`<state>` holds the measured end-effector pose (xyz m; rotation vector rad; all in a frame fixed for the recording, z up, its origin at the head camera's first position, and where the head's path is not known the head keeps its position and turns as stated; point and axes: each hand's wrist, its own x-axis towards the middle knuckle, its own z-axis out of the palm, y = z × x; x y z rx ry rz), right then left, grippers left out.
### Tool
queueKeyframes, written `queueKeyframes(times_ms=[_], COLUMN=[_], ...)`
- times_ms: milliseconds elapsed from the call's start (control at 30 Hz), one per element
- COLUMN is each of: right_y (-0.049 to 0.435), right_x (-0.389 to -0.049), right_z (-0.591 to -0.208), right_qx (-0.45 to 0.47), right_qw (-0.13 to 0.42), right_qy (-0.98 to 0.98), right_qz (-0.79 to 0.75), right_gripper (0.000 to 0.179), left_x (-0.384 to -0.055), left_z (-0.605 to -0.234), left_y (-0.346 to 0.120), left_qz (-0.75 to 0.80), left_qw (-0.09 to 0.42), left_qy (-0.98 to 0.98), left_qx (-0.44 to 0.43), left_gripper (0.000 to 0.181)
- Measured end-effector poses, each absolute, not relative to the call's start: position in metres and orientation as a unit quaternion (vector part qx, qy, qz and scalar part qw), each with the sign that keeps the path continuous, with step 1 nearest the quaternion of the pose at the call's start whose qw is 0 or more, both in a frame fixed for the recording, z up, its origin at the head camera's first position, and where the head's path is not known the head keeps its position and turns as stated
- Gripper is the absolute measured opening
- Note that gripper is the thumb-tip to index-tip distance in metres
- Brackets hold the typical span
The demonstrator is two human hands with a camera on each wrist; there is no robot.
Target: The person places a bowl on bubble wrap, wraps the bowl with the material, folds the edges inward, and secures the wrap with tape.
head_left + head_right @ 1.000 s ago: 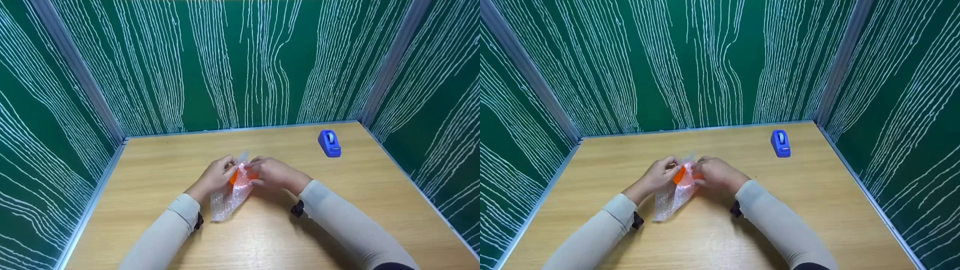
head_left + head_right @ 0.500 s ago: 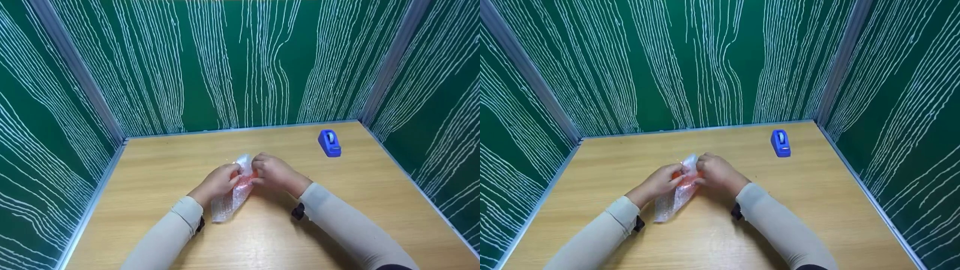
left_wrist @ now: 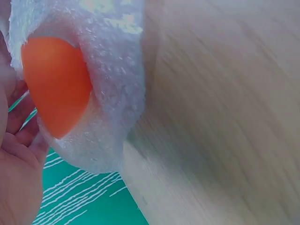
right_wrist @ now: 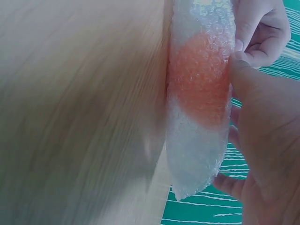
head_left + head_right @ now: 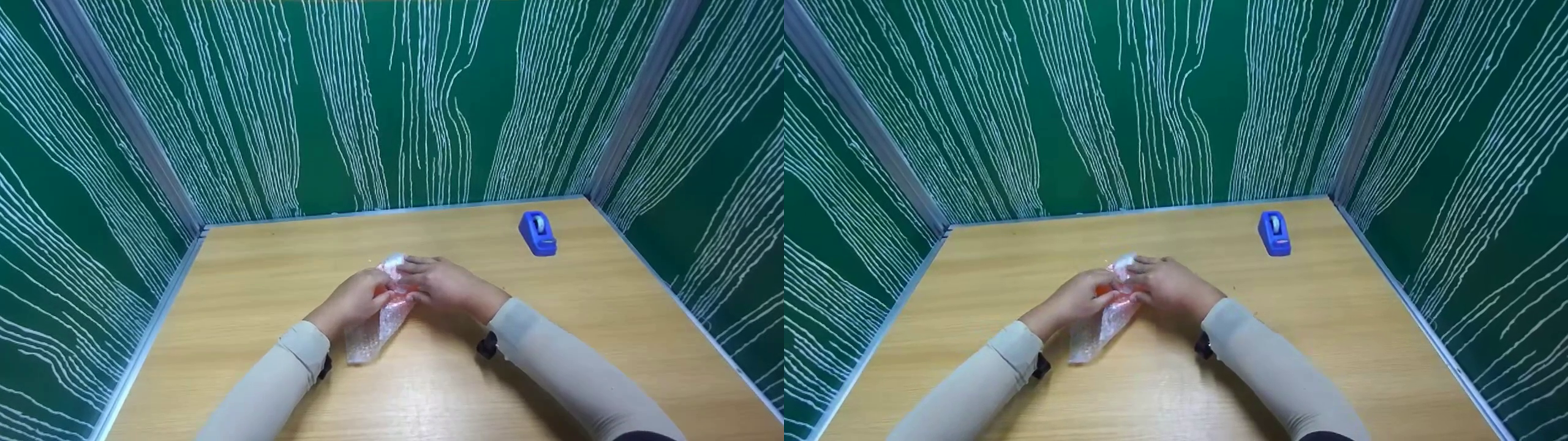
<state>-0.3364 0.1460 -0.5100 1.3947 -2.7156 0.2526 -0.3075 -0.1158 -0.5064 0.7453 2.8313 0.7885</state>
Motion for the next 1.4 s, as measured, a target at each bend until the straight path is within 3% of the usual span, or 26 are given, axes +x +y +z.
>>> queueKeyframes(times_ms=[167, 567, 1133, 1400], right_y=[0.147, 0.146, 0.144, 0.144], right_x=[-0.335, -0.333, -0.333, -0.333], right_z=[-0.510, -0.506, -0.502, -0.501], right_qx=[0.438, 0.428, 0.427, 0.427], right_qw=[0.013, -0.006, -0.016, -0.015], right_qy=[-0.896, -0.900, -0.903, -0.903], right_qz=[0.079, 0.079, 0.054, 0.053], right_gripper=[0.039, 0.038, 0.038, 0.037], left_x=[-0.309, -0.297, -0.277, -0.275], left_z=[-0.506, -0.504, -0.510, -0.507], left_y=[-0.120, -0.162, -0.185, -0.184], left_qz=[0.274, 0.272, 0.162, 0.156], left_qw=[0.056, -0.007, 0.072, 0.120], left_qy=[0.928, 0.922, 0.907, 0.908], left_qx=[0.245, 0.276, 0.383, 0.371], left_gripper=[0.021, 0.015, 0.009, 0.020])
